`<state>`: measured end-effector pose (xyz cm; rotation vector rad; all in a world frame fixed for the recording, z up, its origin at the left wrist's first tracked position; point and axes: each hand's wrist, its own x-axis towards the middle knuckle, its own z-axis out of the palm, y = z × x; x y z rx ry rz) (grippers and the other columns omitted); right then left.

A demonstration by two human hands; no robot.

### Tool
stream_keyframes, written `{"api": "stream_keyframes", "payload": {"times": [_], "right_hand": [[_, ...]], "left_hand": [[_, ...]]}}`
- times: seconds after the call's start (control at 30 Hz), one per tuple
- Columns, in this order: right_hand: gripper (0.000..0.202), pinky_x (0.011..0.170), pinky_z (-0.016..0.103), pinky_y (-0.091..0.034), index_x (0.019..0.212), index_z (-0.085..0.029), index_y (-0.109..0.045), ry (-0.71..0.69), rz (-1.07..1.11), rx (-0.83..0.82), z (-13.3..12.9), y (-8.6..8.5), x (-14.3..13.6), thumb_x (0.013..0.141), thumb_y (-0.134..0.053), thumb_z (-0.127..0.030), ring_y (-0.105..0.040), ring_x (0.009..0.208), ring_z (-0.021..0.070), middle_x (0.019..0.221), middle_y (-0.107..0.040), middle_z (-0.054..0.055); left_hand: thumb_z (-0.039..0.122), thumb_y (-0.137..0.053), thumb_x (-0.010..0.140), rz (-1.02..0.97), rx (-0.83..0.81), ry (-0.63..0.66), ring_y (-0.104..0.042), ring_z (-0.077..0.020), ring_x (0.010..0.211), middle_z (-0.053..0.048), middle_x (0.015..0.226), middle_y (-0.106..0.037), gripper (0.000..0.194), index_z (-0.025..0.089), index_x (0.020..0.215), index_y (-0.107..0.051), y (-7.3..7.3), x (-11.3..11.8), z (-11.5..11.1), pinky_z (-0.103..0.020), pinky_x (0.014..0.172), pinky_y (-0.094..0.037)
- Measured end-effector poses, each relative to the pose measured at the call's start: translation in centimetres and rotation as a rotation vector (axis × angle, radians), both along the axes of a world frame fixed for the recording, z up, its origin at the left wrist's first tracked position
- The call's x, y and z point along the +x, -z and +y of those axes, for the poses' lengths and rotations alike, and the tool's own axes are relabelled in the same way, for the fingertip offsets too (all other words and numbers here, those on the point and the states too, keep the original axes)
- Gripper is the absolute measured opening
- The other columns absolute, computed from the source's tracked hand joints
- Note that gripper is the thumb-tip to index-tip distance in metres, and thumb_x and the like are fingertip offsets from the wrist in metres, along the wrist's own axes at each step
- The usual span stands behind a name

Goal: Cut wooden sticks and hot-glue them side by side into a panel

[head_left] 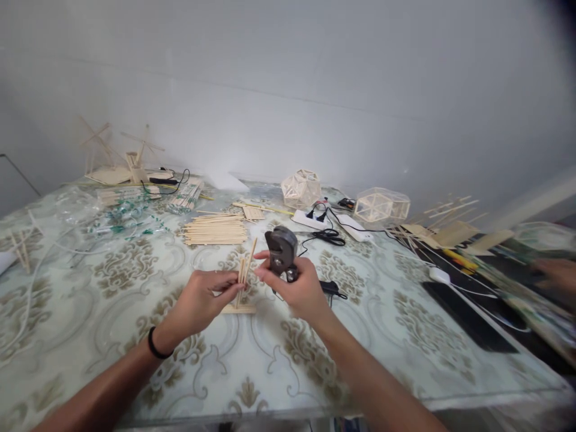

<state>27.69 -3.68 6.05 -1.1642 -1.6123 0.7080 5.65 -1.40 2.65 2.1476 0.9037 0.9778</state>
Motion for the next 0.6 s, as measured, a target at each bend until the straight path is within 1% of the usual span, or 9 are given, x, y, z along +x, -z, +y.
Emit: {"api": "stream_keyframes", "payload": {"times": [0.07,0.13,0.23,0.3,0.37,0.5,0.6], "right_hand": [[0.026,0.075,0.031,-0.059,0.098,-0.02,-0.08,-0.001,0.023,0.031,0.1,-1.5,-0.3,0.086,-0.079,-0.043,-0.072,0.074,0.0197,0.082,-0.079,0.002],[0.022,0.076,0.031,-0.058,0.09,-0.021,-0.078,-0.006,0.03,0.059,0.1,-2.7,-0.7,0.087,-0.077,-0.042,-0.072,0.077,0.0197,0.084,-0.079,0.002],[0.019,0.072,0.029,-0.055,0.081,-0.021,-0.075,-0.003,0.009,0.088,0.0,-3.7,-1.1,0.088,-0.076,-0.039,-0.068,0.073,0.0181,0.078,-0.076,0.001],[0.02,0.068,0.028,-0.052,0.078,-0.021,-0.073,0.005,-0.01,0.096,-0.1,-3.7,-1.2,0.089,-0.076,-0.037,-0.065,0.067,0.0166,0.072,-0.073,0.0],[0.021,0.066,0.028,-0.052,0.076,-0.021,-0.072,0.005,-0.022,0.092,-0.2,-3.4,-1.0,0.09,-0.075,-0.036,-0.064,0.066,0.0159,0.071,-0.072,0.0],[0.022,0.069,0.028,-0.054,0.075,-0.021,-0.072,-0.016,-0.026,0.067,-0.3,-2.7,-0.7,0.09,-0.075,-0.036,-0.067,0.069,0.0168,0.073,-0.074,0.0],[0.022,0.073,0.029,-0.056,0.075,-0.022,-0.072,-0.019,-0.027,0.057,-0.4,-2.6,-0.5,0.09,-0.075,-0.037,-0.068,0.071,0.0174,0.075,-0.075,0.0]], "left_hand": [[0.043,-0.065,0.107,-0.008,0.014,0.004,-0.072,-0.0145,0.071,-0.001,0.084,-0.076,0.032,0.014,0.097,-0.075,0.0,0.2,-0.2,-0.028,0.067,-0.061],[0.042,-0.066,0.107,-0.016,0.027,0.007,-0.075,-0.0155,0.076,-0.003,0.091,-0.079,0.03,0.015,0.101,-0.077,-0.1,0.3,-0.3,-0.03,0.071,-0.063],[0.041,-0.066,0.107,-0.027,0.049,0.008,-0.076,-0.0154,0.077,-0.003,0.092,-0.081,0.029,0.015,0.101,-0.078,-0.1,0.4,-0.5,-0.031,0.074,-0.064],[0.041,-0.066,0.107,-0.029,0.059,0.009,-0.077,-0.0153,0.075,-0.003,0.092,-0.082,0.03,0.015,0.101,-0.078,-0.2,0.4,-0.5,-0.031,0.074,-0.065],[0.041,-0.066,0.107,-0.029,0.063,0.014,-0.078,-0.016,0.078,-0.004,0.094,-0.083,0.029,0.015,0.103,-0.079,-0.1,0.4,-0.4,-0.032,0.075,-0.065],[0.039,-0.067,0.107,-0.037,0.065,0.02,-0.08,-0.0174,0.085,-0.006,0.102,-0.084,0.026,0.016,0.107,-0.079,0.1,0.4,-0.3,-0.033,0.078,-0.066],[0.038,-0.068,0.107,-0.042,0.059,0.027,-0.081,-0.0176,0.086,-0.006,0.104,-0.085,0.025,0.016,0.109,-0.079,0.4,0.4,-0.3,-0.033,0.078,-0.067]]}}
